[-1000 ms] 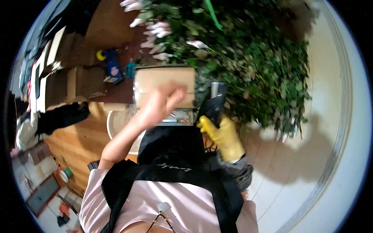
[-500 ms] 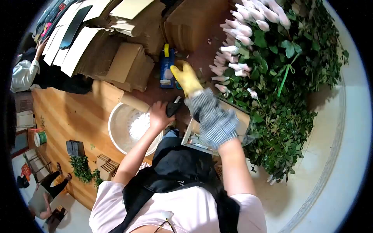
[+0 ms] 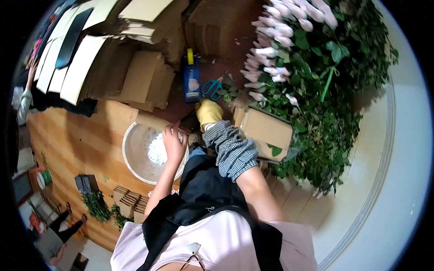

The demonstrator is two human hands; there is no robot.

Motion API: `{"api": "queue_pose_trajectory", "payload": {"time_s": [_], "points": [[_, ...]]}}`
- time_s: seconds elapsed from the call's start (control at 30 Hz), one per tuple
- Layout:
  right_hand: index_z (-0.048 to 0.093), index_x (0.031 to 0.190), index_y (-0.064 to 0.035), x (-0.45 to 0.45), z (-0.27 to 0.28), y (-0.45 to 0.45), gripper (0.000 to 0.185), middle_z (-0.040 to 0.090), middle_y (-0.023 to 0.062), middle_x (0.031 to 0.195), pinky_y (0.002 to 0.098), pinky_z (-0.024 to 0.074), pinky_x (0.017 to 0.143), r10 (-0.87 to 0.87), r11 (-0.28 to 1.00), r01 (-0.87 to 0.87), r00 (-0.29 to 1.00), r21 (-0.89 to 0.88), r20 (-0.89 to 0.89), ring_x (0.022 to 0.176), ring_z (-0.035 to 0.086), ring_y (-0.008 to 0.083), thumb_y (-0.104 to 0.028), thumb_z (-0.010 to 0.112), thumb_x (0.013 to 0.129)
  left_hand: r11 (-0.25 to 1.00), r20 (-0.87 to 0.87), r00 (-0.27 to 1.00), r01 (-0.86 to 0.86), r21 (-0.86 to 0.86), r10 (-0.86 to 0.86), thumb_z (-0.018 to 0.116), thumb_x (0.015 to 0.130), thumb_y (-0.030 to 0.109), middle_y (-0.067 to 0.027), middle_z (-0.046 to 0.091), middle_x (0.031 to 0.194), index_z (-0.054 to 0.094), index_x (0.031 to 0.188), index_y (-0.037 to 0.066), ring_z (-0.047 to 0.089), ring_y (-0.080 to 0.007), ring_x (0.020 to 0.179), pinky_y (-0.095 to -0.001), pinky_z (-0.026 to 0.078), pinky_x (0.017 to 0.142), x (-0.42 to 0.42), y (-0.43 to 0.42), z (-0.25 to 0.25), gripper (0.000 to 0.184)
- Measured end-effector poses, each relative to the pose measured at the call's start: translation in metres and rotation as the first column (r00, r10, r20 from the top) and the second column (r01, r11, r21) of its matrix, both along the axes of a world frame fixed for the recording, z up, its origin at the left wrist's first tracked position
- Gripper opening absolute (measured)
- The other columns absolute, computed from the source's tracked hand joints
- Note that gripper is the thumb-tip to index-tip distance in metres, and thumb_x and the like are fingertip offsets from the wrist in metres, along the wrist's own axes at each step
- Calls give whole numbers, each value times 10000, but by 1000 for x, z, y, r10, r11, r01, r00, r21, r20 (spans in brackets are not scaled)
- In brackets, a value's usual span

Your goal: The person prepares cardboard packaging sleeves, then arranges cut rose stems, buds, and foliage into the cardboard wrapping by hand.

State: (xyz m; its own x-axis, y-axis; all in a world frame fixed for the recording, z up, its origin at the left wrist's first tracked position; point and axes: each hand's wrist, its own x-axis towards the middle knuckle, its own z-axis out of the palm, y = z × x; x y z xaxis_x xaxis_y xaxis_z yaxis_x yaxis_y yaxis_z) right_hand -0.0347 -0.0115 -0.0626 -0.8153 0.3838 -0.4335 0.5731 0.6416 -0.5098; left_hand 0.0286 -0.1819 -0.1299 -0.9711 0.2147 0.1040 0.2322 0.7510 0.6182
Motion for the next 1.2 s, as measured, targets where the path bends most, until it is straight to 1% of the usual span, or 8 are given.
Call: {"api": "queue_pose_trajectory", "payload": {"time_s": [0.2,0.33,0.53,0.73,0.8,0.87,0.97,1.2], "points": [[656,1061,-2,48,133,57,180,731,110,991,299,570,734,-286,657,108,952,-746,-114,822,708,167,-161,591,1006,997,-18,998,64,38,-63,684,838,95,-184,581,1182,646,1165,38,524,-382,1125,-477,408,996,-1,-16,11,333],[665,952,-15,111,112,170,313,707,92,835,251,534,603,60,720,116,972,-685,228,712,676,152,-301,561,1028,994,7,995,97,53,-98,674,852,88,-171,582,1164,650,1143,47,515,-378,1132,-476,405,997,7,-16,9,295],[769,1016,-84,128,146,170,362,766,65,877,289,545,744,339,939,-161,294,-304,894,859,683,185,-360,535,1026,996,32,997,69,63,-71,666,852,74,-168,585,1151,649,1129,43,516,-377,1125,-469,408,993,8,-26,12,280],[507,1390,-11,2,99,89,468,672,87,1143,280,505,889,10,706,-277,925,-652,-381,1024,615,134,-260,604,1006,989,42,994,97,116,-103,653,871,75,-172,619,1153,662,1139,28,556,-370,1098,-455,430,996,-15,-23,10,272],[461,1409,46,-51,88,54,544,660,135,1223,286,495,927,-149,889,66,977,-452,-151,1074,628,180,-288,604,1004,980,92,991,83,181,-100,649,885,84,-179,621,1159,669,1137,20,570,-369,1100,-443,452,982,-29,-10,23,261],[539,1329,57,-84,-58,91,472,671,166,1206,287,507,904,725,671,-685,526,283,-445,1036,647,180,-290,577,1012,965,81,993,60,255,-84,631,913,95,-170,635,1148,669,1142,17,594,-340,1074,-416,467,961,-41,2,26,245],[684,1024,12,-62,57,35,394,726,159,952,335,515,763,-25,803,-143,962,-578,-272,834,669,228,-350,529,1006,879,230,970,-42,474,-77,584,972,126,-138,670,1102,666,1162,12,632,-263,1006,-355,489,911,-70,1,6,237],[677,883,-43,140,22,-25,224,704,35,815,299,516,751,1,645,75,995,-761,99,749,623,127,-206,569,993,741,673,595,-184,646,-439,547,1031,229,-48,700,901,696,1115,6,608,-93,822,-249,483,737,-111,22,18,281]]}}
